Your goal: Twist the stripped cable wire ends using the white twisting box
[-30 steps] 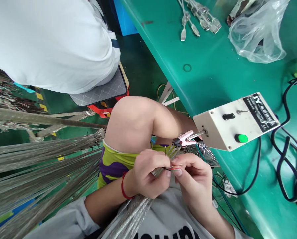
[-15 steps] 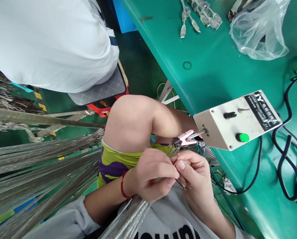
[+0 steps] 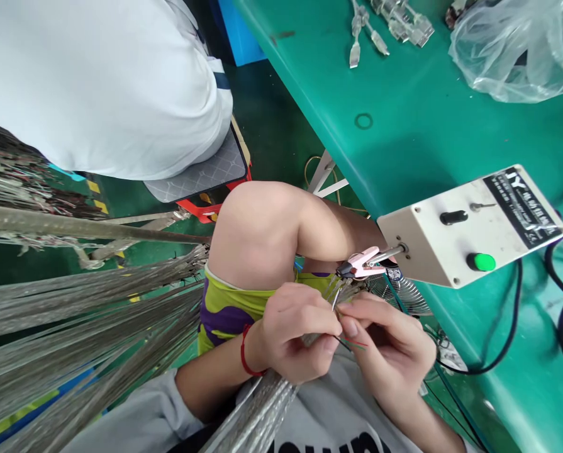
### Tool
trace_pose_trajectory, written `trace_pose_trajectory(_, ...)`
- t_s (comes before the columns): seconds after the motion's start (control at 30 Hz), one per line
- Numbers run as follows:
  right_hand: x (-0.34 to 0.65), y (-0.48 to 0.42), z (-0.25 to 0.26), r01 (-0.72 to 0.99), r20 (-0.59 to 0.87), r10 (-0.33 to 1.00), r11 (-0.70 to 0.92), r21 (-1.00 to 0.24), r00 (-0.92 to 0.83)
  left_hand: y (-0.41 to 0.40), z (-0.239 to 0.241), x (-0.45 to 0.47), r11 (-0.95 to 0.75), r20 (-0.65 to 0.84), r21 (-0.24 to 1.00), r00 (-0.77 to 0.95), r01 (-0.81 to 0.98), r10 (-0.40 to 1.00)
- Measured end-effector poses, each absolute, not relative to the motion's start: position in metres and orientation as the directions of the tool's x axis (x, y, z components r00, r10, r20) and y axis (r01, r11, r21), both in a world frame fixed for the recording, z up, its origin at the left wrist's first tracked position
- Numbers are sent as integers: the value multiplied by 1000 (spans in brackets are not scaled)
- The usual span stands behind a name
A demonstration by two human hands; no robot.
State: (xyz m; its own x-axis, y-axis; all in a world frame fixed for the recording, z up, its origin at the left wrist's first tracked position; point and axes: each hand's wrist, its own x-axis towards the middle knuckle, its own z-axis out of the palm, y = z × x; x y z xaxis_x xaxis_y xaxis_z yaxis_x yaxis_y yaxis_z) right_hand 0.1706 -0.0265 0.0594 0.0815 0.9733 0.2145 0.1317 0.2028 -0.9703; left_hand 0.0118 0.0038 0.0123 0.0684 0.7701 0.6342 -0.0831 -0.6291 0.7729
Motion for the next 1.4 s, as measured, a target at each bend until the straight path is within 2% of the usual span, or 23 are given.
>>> trace_pose_trajectory(0.07,170,-26,61,149,311,950,304,-941,26,3,10,13,-636,639,768,39,-67,768)
trace_pose_trajectory(0.33,173,-29,55,131,372,927,376,-917,-56,5,7,13,-634,640,766,29,-104,768)
trace_pose_trajectory(0.63,173,-25,50,54,251,968,251,-966,-4,6,4,13,-604,606,790,-17,-103,796)
trace_pose_trajectory(0.87,178,-30,33,-23,-16,997,-15,-1000,76,12,0,13,-622,618,781,-80,-56,782)
trace_pose_trajectory(1.0,177,-14,24,-200,-171,975,-141,-970,142,19,1,7,-607,604,794,-72,-37,794)
trace_pose_trajectory(1.1,173,2,25,-391,-250,964,-194,-900,96,22,1,3,-569,568,822,-53,-21,822)
trace_pose_trajectory(1.4,161,20,27,-664,-214,969,-243,-707,-127,23,-1,1,-549,549,836,-26,-1,836)
